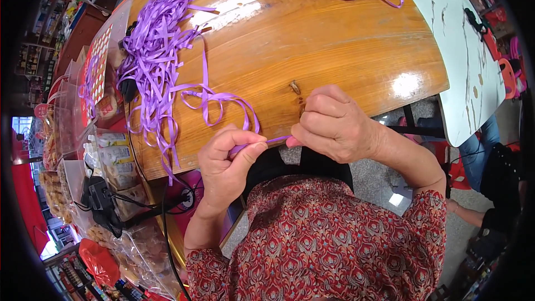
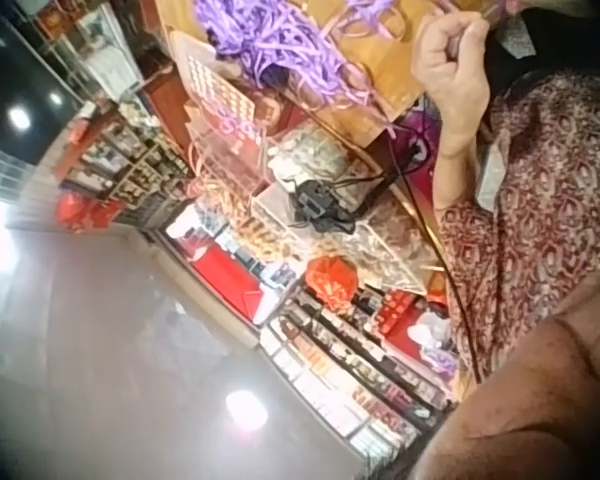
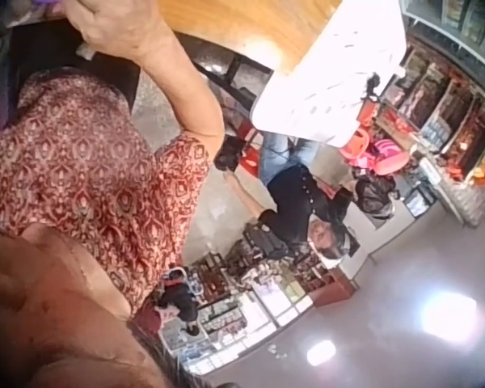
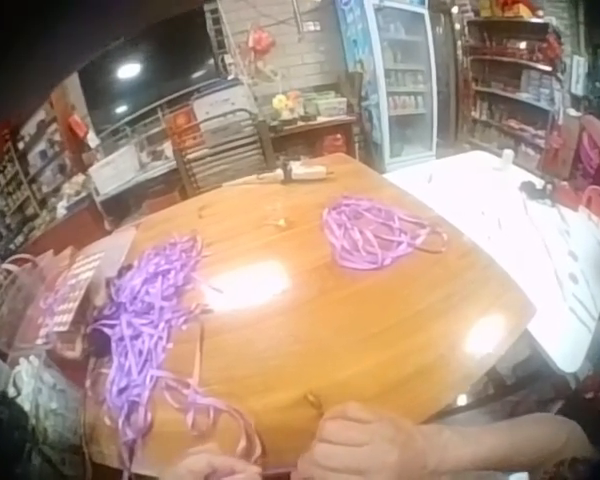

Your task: Tie knots in strands of purple ribbon at a workbench.

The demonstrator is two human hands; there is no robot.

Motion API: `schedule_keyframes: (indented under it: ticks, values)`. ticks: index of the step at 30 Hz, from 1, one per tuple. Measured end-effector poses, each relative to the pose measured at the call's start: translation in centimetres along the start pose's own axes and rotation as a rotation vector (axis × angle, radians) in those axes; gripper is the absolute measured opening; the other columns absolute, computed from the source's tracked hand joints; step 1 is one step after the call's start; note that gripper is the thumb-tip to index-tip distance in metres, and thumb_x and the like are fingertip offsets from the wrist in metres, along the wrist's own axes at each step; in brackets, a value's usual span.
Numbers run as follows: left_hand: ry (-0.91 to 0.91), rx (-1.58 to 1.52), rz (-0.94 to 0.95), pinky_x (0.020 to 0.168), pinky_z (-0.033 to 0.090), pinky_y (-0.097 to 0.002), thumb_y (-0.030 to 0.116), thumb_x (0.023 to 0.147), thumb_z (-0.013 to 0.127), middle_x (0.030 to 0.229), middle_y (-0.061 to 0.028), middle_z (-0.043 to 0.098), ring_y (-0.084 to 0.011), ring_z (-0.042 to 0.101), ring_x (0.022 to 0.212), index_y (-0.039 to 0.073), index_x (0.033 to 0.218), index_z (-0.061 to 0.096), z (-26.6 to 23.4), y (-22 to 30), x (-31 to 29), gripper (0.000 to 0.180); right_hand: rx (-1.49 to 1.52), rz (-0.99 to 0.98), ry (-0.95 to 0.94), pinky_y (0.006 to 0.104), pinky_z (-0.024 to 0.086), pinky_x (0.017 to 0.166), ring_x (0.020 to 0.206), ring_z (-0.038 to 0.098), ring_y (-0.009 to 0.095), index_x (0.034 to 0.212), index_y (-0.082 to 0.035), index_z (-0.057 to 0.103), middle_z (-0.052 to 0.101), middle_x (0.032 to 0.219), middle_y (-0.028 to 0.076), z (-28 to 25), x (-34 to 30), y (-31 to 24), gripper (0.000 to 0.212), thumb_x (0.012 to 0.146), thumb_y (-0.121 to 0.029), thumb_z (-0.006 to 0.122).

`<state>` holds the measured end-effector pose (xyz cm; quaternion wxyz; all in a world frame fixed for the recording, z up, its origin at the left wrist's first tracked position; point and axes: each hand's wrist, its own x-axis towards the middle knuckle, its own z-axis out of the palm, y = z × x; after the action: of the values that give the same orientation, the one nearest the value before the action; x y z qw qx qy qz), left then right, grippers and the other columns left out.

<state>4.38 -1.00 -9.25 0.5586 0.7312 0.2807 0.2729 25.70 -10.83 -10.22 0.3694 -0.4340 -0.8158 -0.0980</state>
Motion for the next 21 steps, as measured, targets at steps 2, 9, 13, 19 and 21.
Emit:
schedule_keyframes:
  ticks: [2,9,13,19,21]
  values:
    - [0.042,-0.134,-0.075,0.052,0.032,-0.0190,-0.002,0.080,0.069,0.071,0.0040,0.052,-0.0039,0.042,0.059,0.000,0.085,0.066,-0.2,0.0,0.3,0.006,0.030,0.120,0.026,0.0361,0.044,0.070,0.077,0.053,0.022,0.085,-0.003,0.063,0.054,0.079,0.004,-0.1,0.2,0.2,0.028,0.068,-0.021,0.076]
    - [0.101,-0.668,-0.050,0.049,0.032,-0.0203,0.001,0.086,0.064,0.074,0.0009,0.055,-0.0048,0.044,0.058,-0.001,0.096,0.062,-0.2,1.3,1.8,0.010,0.402,0.552,0.105,0.0409,0.040,0.094,0.114,0.050,0.032,0.127,-0.003,0.053,0.056,0.123,0.013,3.6,0.3,-0.2,0.073,0.066,-0.032,0.082]
    - [0.035,-0.818,0.132,0.046,0.027,-0.0214,0.006,0.090,0.060,0.075,0.0014,0.050,-0.0049,0.039,0.054,-0.001,0.097,0.060,-0.3,3.9,3.2,0.010,0.509,0.487,0.060,0.0382,0.041,0.091,0.116,0.048,0.031,0.122,-0.007,0.056,0.054,0.124,0.012,6.5,2.8,-1.1,0.064,0.069,-0.033,0.081]
    - [-0.034,-0.937,0.332,0.045,0.024,-0.0235,0.010,0.095,0.053,0.069,0.0025,0.033,-0.0067,0.028,0.053,0.003,0.100,0.055,-4.4,6.9,5.3,0.009,0.770,0.500,0.045,0.0313,0.042,0.065,0.064,0.055,0.015,0.085,-0.007,0.065,0.059,0.071,0.003,6.9,3.6,-0.2,0.010,0.083,-0.016,0.069]
    - [0.015,-0.961,0.383,0.045,0.024,-0.0236,0.011,0.095,0.053,0.069,0.0025,0.031,-0.0072,0.027,0.053,0.004,0.099,0.056,-6.0,7.4,5.3,0.009,0.879,0.614,0.086,0.0282,0.041,0.061,0.065,0.054,0.011,0.087,-0.006,0.065,0.060,0.073,0.002,5.5,3.1,0.4,0.008,0.085,-0.013,0.067]
